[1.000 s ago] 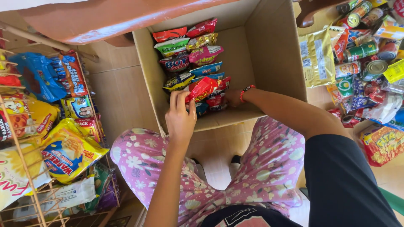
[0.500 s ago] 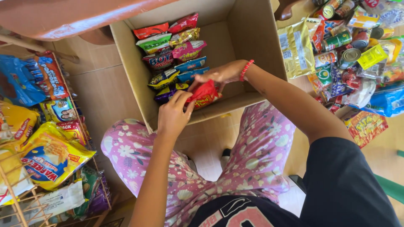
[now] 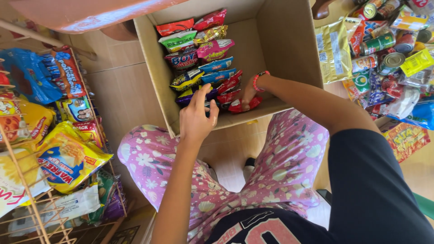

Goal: Packing various snack bags from a metal rack into a cardboard box.

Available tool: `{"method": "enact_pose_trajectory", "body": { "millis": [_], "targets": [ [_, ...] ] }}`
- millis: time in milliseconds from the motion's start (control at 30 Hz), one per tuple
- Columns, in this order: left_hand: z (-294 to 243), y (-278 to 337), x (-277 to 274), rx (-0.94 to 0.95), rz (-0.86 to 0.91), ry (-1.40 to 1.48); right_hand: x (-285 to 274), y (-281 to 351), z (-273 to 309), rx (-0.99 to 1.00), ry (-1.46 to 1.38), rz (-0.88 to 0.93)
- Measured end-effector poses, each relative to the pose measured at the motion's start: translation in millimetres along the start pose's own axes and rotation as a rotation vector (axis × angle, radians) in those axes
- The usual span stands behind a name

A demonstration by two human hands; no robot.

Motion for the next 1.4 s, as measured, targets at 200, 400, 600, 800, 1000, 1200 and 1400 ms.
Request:
{"method": "enact_pose_trajectory", "body": {
  "millis": [200,400,600,800,1000,1200,1400],
  "targets": [
    [2,0,0,0.015,-0.041,0.008,-20,-62,-8,-0.099,0.2,-0.126],
    [3,-1,-1,0.009,-0.056,-0.013,3,-77,-29,-0.232,0.123,-0.403],
    [4,1,-1,0.031,-0.069,-0.002,14,-32,9,0.067,-0.324,-0.485],
    [2,-2,-3,0.025,-0.064,-0.022,-42,4,6,-0.095,0.092,-0.701],
    [5,-1,-1,0.026,-0.104,-0.044,-40,-67,-120,0.2,0.049,-0.814],
    [5,1,-1,0.033,-0.137,-0.052,0,-68,-85,0.077,-1.23,-0.402],
    [4,0,-2,0.036,-0.138,-0.047,1,-42,-35,-0.258,-1.355,-0.849]
  ]
}}
Point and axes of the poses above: each hand's wrist, its own y-axis away from the middle knuckle, its own x-axis out of the palm, z = x × y, the point moved 3 cm from there along -y, towards the middle knuckle, and after that the axes turned 5 degrees about -x, right-handed, at the moved point
